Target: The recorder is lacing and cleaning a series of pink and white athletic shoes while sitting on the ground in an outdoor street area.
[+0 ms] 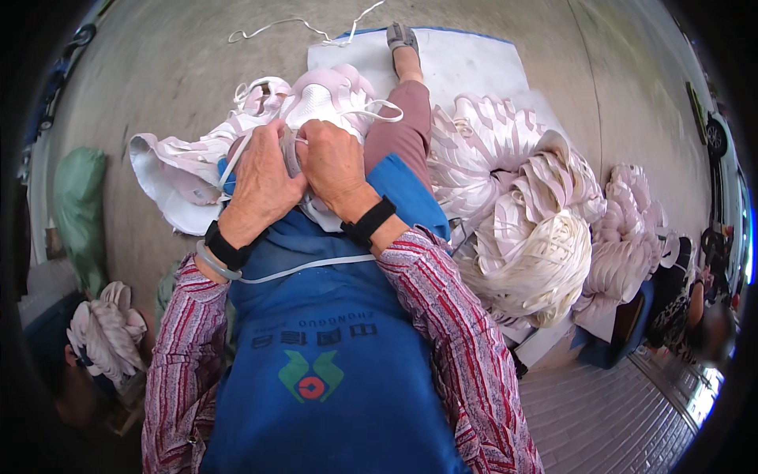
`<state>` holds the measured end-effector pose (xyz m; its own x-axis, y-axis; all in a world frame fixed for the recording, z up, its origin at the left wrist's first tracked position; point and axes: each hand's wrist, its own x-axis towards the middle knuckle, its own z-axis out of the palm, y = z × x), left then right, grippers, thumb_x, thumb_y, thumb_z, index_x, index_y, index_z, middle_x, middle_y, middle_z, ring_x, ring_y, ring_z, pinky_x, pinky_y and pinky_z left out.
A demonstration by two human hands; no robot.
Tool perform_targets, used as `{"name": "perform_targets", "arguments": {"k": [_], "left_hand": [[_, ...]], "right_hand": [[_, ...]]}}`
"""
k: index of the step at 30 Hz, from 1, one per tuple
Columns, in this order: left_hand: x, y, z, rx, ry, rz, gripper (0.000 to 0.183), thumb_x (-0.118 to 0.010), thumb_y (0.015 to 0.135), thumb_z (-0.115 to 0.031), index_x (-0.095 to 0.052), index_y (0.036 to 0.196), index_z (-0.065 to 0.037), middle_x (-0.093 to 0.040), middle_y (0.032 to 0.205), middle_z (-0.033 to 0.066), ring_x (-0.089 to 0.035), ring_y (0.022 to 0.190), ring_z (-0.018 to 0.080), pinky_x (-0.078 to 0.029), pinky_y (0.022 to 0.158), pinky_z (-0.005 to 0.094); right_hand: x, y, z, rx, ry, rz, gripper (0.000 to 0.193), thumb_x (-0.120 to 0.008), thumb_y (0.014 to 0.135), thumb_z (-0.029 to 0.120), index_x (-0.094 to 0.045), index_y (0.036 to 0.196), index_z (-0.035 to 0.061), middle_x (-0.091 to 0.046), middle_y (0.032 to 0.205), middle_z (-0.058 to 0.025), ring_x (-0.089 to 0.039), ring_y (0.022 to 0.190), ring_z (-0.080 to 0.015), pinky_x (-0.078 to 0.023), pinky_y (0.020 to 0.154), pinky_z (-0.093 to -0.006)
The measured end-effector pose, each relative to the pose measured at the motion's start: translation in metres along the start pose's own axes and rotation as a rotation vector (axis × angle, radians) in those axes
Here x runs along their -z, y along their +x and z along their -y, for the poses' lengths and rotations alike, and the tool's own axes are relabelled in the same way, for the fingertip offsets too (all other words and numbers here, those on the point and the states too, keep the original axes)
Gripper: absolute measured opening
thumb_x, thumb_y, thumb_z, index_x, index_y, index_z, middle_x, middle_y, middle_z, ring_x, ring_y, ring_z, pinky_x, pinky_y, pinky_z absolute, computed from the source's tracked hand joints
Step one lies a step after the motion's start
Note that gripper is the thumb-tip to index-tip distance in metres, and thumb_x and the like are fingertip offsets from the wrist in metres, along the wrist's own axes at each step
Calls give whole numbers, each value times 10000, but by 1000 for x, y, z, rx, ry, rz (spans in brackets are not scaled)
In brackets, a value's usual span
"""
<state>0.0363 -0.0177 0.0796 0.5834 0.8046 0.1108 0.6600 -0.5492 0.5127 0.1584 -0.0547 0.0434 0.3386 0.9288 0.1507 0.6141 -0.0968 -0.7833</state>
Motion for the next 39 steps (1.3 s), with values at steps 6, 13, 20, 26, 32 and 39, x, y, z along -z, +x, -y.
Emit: {"name": "perform_targets", "arguments": {"k": [6,13,20,26,32,39], "left_hand": [[-10,2,6,-98,30,-25,437,-570,709,-41,-435,1120,26,-493,1028,249,-509,936,435,-422,779,500],[-4,19,16,63,-37,56,310,-575,714,-43,-544,1020,-6,-626,937,180,-616,890,355,-481,775,414],[10,17,14,125,-149,167,313,-614,712,-43,-565,1019,-9,-622,896,134,-613,818,270,-489,756,366],[15,-16,-3,-213,69,-42,578,-728,682,-114,-461,1181,6,-498,1147,201,-462,1131,382,-357,946,495],[1,-63,1,-148,290,195,835,-765,682,-159,-311,1354,41,-454,1306,205,-341,1313,369,-207,1082,567],[-14,-56,-1,-179,490,253,810,-743,689,-167,-331,1345,72,-436,1344,221,-332,1323,386,-113,1082,644]], "right_hand": [[0,4,-2,16,-47,-7,158,-683,756,169,-684,850,43,-661,792,-180,-641,714,-366,-513,660,-423],[-4,2,-9,70,-97,12,170,-672,783,197,-654,863,48,-661,841,-160,-646,758,-348,-513,667,-434],[-2,2,1,103,-220,51,135,-641,794,174,-611,839,50,-648,821,-149,-635,721,-345,-509,620,-427],[51,6,-2,197,26,356,114,-572,792,106,-584,795,-7,-630,771,-189,-627,666,-355,-488,587,-414],[126,-11,9,-188,354,520,151,-562,869,136,-595,845,-9,-608,732,-113,-566,670,-189,-449,629,-310],[57,31,6,149,394,76,213,-499,928,174,-608,904,-7,-607,726,-118,-553,656,-186,-440,626,-301]]}}
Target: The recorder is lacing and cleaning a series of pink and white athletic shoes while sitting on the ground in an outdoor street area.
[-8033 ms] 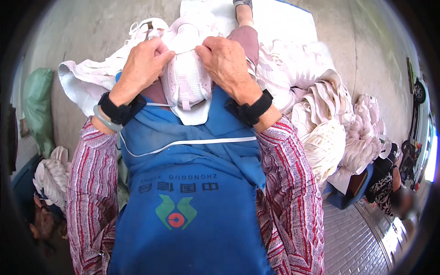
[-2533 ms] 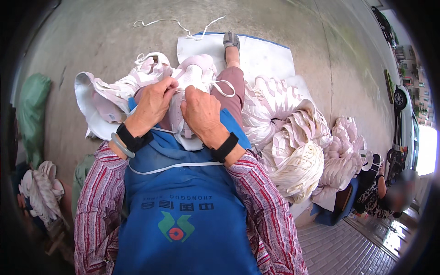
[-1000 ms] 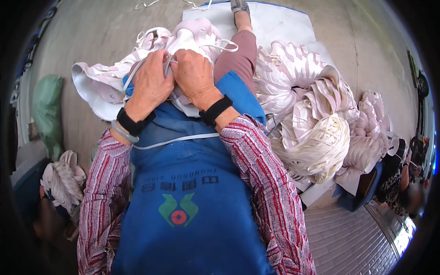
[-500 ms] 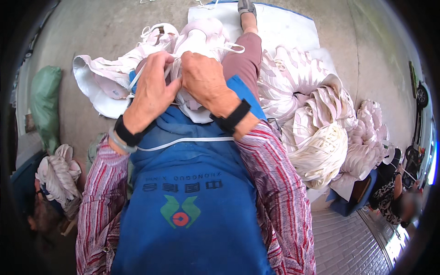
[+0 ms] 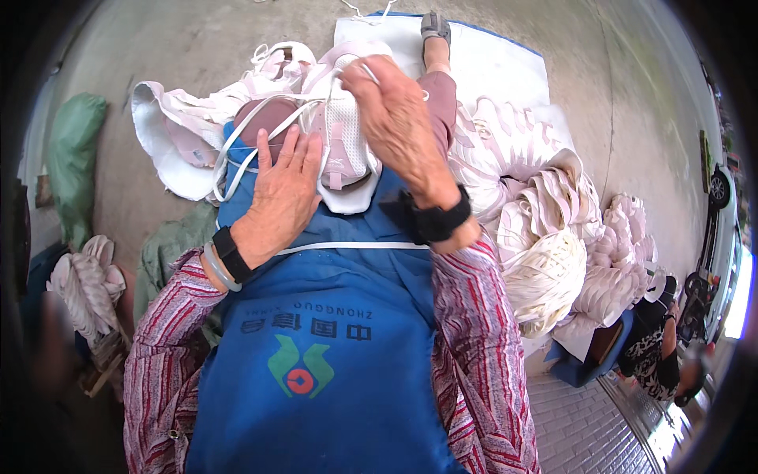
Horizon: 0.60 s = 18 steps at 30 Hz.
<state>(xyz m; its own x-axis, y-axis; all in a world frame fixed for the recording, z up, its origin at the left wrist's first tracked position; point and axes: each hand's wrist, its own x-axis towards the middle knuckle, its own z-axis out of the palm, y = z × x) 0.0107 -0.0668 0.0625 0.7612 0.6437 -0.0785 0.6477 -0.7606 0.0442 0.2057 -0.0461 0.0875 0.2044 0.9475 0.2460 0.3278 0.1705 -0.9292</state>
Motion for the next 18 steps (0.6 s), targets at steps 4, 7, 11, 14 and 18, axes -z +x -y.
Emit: {"name": "perform_targets", "arguments": {"k": [4,7,11,14,18], "left_hand": [[5,3,-1,-5,-40,15,797,-737,696,-159,-336,1342,79,-437,1344,223,-338,1321,386,-101,1079,651],[21,-4,0,23,-175,9,741,-729,711,-156,-376,1334,31,-448,1337,198,-352,1312,381,-109,1077,650],[43,-7,9,24,-363,-198,445,-700,757,-142,-532,1160,-54,-569,1179,123,-480,1190,333,-291,1030,538],[44,-4,23,237,-1152,257,272,-538,944,-279,-588,1011,-20,-675,885,75,-640,779,197,-503,699,319],[42,41,8,617,-2093,598,422,-448,979,-394,-587,1014,3,-680,951,102,-648,794,189,-526,711,326]], "right_hand": [[-28,8,-4,-197,223,61,321,-446,953,259,-586,884,-22,-561,686,-112,-507,650,-172,-428,626,-313],[-16,0,2,-370,249,138,355,-459,948,305,-558,834,-17,-515,654,-60,-437,622,-145,-399,578,-310],[57,-23,57,-703,527,317,284,-492,951,313,-497,779,86,-395,609,46,-338,511,-65,-289,455,-240],[121,-72,98,-500,1265,220,221,-516,932,269,-542,833,73,-541,682,-31,-510,560,-127,-434,521,-262],[224,-99,183,224,1180,645,224,-527,867,135,-542,646,105,-509,497,16,-451,403,-82,-349,420,-263]]}}
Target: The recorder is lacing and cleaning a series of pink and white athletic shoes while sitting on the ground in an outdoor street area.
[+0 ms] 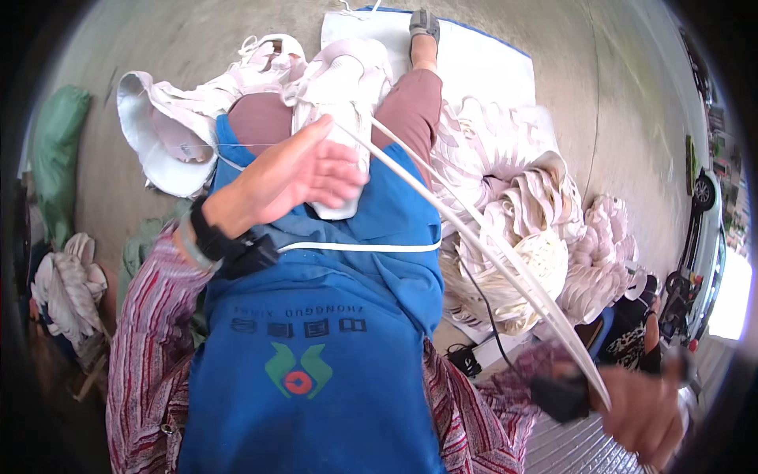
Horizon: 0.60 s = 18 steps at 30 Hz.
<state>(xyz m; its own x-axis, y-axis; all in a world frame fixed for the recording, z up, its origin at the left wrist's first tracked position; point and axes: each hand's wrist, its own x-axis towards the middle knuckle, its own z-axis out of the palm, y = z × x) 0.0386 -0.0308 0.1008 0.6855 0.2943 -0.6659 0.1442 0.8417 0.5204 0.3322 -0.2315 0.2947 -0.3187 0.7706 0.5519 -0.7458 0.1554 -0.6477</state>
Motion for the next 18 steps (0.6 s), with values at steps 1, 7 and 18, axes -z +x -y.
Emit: {"name": "perform_targets", "arguments": {"k": [1,7,18], "left_hand": [[-2,15,-1,51,-168,65,449,-433,981,-413,-584,1022,9,-683,966,108,-651,811,191,-529,730,325],[-9,64,20,-111,-388,179,341,-399,999,-288,-551,1014,17,-552,649,-8,-568,659,138,-504,688,333],[-44,-31,62,-513,985,566,143,-465,878,-92,-572,898,0,-573,741,151,-579,685,307,-475,659,384]], "right_hand": [[-18,-31,35,52,-14,75,197,-539,861,123,-539,667,91,-512,503,11,-460,388,-85,-330,383,-241],[15,-17,-27,-233,47,-216,194,-473,888,126,-582,761,28,-531,534,-37,-498,394,-146,-362,358,-267],[97,23,-228,-1108,-231,-735,267,-518,937,299,-622,891,58,-462,635,56,-357,506,-31,-277,424,-194]]}}
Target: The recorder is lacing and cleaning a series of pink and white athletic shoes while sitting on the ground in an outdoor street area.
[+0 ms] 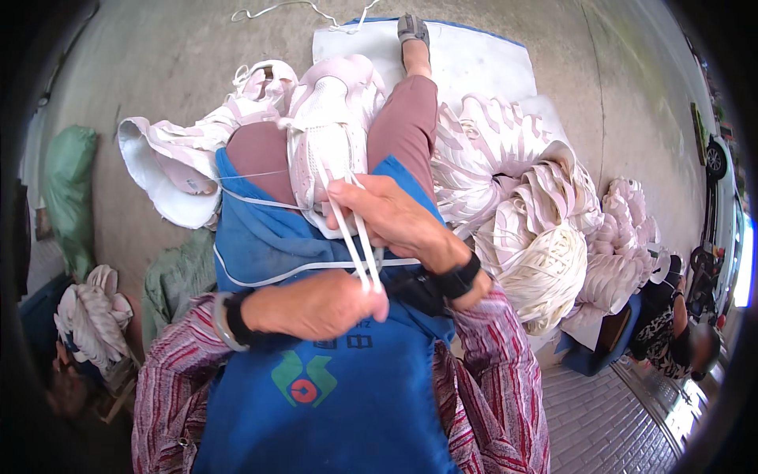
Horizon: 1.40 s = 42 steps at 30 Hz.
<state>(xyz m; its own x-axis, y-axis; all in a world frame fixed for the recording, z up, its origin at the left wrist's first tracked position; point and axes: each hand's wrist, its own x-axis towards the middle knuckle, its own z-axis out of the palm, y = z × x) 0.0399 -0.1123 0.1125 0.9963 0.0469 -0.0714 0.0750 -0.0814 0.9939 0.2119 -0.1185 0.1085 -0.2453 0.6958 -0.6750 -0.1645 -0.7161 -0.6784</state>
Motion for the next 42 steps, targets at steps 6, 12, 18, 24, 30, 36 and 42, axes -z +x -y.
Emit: {"name": "perform_targets", "arguments": {"k": [6,12,18,24,30,36,42], "left_hand": [[23,-1,-17,233,24,83,276,-504,934,-252,-619,938,-1,-631,825,175,-620,792,335,-489,722,394],[108,-8,16,358,385,-949,213,-562,894,-203,-594,908,7,-641,769,168,-639,735,321,-488,657,379],[135,5,47,397,691,-842,222,-594,872,-192,-622,933,20,-648,784,176,-638,709,293,-487,651,355],[141,19,42,573,662,-745,185,-575,818,-153,-616,811,27,-656,826,222,-646,783,369,-504,719,407],[156,8,43,685,-442,-719,153,-545,883,-148,-589,929,-9,-506,620,25,-467,525,94,-393,445,232],[159,17,34,530,-592,-605,86,-496,918,-103,-502,967,-32,-462,707,-17,-388,551,27,-308,405,174],[152,12,34,640,-455,-649,93,-454,871,-62,-523,910,-13,-475,669,0,-420,504,67,-339,420,209]], "right_hand": [[9,15,-2,159,22,124,245,-534,946,263,-640,961,42,-456,616,60,-364,540,-29,-277,481,-190],[6,1,-2,92,-167,156,290,-529,962,300,-666,911,49,-448,604,48,-377,553,-40,-294,493,-208],[-9,15,-5,261,-210,166,284,-519,963,264,-674,892,36,-449,582,44,-395,549,-47,-333,503,-226],[-12,21,-19,246,-186,190,280,-536,968,275,-673,942,32,-448,632,57,-387,578,-33,-333,526,-206],[-7,27,-23,295,-265,141,279,-544,931,274,-657,946,20,-537,643,-26,-483,598,-114,-420,569,-280],[-9,27,-23,285,-236,142,264,-549,940,271,-672,959,38,-512,650,13,-457,608,-83,-389,566,-250],[0,12,-11,222,-187,210,242,-570,944,252,-683,950,37,-470,639,59,-399,588,-32,-327,529,-201]]}}
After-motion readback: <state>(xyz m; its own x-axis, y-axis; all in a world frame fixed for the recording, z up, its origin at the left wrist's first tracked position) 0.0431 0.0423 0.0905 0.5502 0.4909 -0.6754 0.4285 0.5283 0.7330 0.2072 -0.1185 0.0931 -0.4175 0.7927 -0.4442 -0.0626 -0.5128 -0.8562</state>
